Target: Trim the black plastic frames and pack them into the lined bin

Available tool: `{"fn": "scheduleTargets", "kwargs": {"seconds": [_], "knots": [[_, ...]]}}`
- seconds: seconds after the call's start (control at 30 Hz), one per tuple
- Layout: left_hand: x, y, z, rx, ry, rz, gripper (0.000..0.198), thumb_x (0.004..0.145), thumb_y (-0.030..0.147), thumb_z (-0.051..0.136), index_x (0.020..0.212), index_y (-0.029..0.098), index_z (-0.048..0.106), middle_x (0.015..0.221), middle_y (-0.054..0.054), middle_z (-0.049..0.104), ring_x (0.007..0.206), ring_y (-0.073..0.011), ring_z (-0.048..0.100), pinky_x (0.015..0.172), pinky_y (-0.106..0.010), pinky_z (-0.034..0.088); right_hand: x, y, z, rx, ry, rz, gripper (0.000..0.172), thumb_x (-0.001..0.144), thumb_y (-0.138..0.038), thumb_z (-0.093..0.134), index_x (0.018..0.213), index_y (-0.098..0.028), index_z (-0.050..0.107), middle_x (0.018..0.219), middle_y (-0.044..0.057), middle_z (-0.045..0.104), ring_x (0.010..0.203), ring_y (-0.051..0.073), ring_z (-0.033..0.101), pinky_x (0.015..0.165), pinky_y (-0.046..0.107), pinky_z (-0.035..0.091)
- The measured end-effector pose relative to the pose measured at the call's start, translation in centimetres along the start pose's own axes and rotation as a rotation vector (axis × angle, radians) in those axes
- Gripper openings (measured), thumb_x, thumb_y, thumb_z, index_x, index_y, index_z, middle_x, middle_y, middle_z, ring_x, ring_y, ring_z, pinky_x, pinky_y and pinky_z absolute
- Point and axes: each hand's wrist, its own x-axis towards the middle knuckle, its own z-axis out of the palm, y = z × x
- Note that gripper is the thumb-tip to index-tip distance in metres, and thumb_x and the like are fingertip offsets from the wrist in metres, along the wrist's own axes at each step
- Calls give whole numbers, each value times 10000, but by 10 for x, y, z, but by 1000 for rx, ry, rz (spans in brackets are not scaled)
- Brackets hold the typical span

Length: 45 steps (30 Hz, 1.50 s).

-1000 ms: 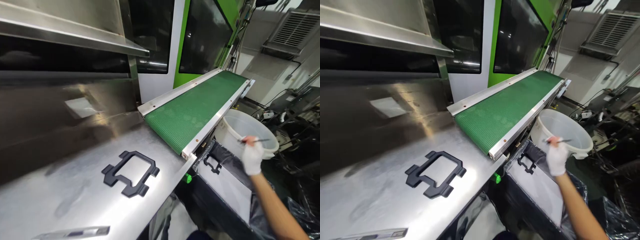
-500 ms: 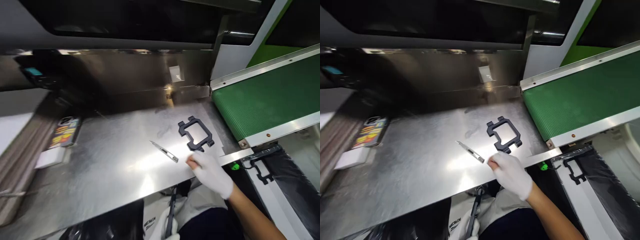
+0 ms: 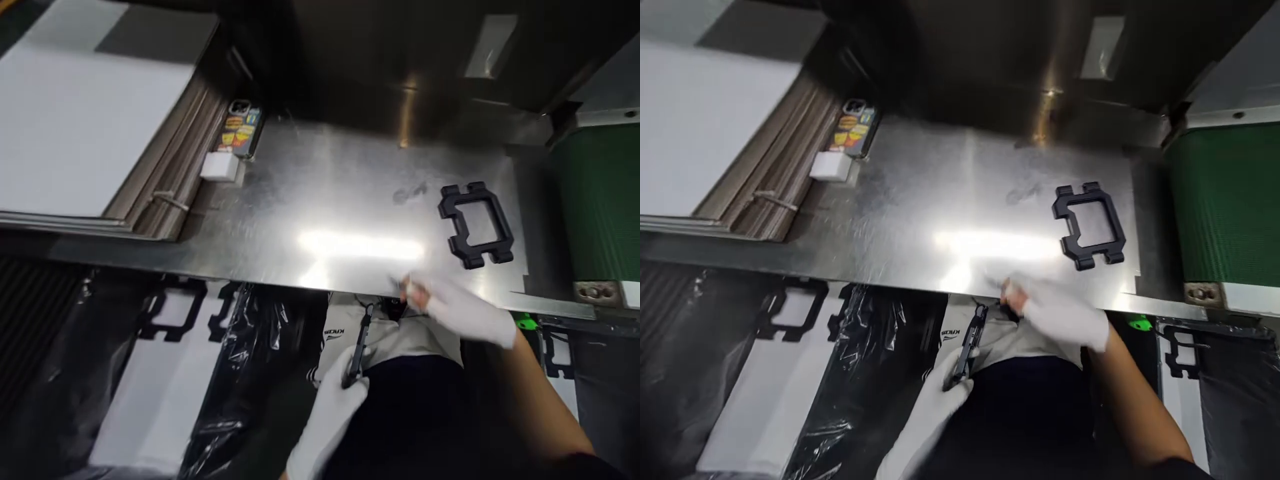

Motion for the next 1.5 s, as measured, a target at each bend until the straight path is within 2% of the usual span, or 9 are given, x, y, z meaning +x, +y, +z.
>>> {"fn": "scheduleTargets", "kwargs": {"seconds": [0.03,0.1,0.2,0.3,0.47,0.73,1.0,1.27,1.5], "knots": [[0,1,3,-7,-10,10,423,725,279,644,1118,179,766,1088,-91,795,1078,-316,729,1048,-436,584,-19,1,19,101,-133,-33,387,1160,-494,389,987,-271,653,872,10,723,750,195,657,665,292,470],[1,2,8,-17,-32,29,362,738,274,631,1070,187,744,996,-62,781,988,-284,732,966,-401,607,-48,2,63,158,-236,-17,405,1163,-493,368,953,-270,633,831,7,707,706,196,638,646,303,439],[2,3,16,-18,-49,52,301,771,277,650,1051,192,722,997,-53,777,970,-262,738,930,-370,611,-66,4,124,82,-133,137,353,1160,-441,372,1034,-265,651,903,24,748,776,223,699,683,318,430],[4,3,22,26,-76,41,274,811,292,668,1060,190,721,1029,-59,783,977,-256,744,939,-367,610,-65,7,150,78,-107,268,335,1164,-411,369,1197,-267,669,1028,36,800,874,238,764,715,315,447],[4,1,25,96,-72,31,248,828,294,658,1040,188,733,936,-37,763,929,-244,738,872,-342,616,-63,6,149,20,-144,358,323,1169,-405,400,1270,-257,668,1081,42,829,929,253,804,711,310,446],[4,2,23,134,-40,80,127,813,297,644,879,205,702,757,6,677,763,-209,687,730,-309,607,-63,3,146,-22,-170,296,300,1179,-382,411,1261,-239,662,1078,22,832,888,227,809,681,294,461],[6,3,23,128,-28,60,110,793,302,629,794,198,664,718,8,658,676,-176,614,655,-277,552,-62,-3,157,-71,-120,370,326,1192,-406,381,1224,-239,660,1053,29,844,861,219,814,638,285,431],[3,0,28,190,30,46,134,803,313,598,807,197,665,733,-8,677,698,-193,634,642,-281,553,-59,-9,158,-118,-142,422,318,1192,-352,357,1197,-225,648,1012,42,840,842,239,823,617,301,435],[3,0,26,193,16,97,127,790,277,586,815,197,682,735,6,673,698,-181,638,665,-273,559,-60,-5,150,-110,-204,331,317,1188,-386,385,1313,-240,637,1103,42,842,902,246,822,679,298,505]]}}
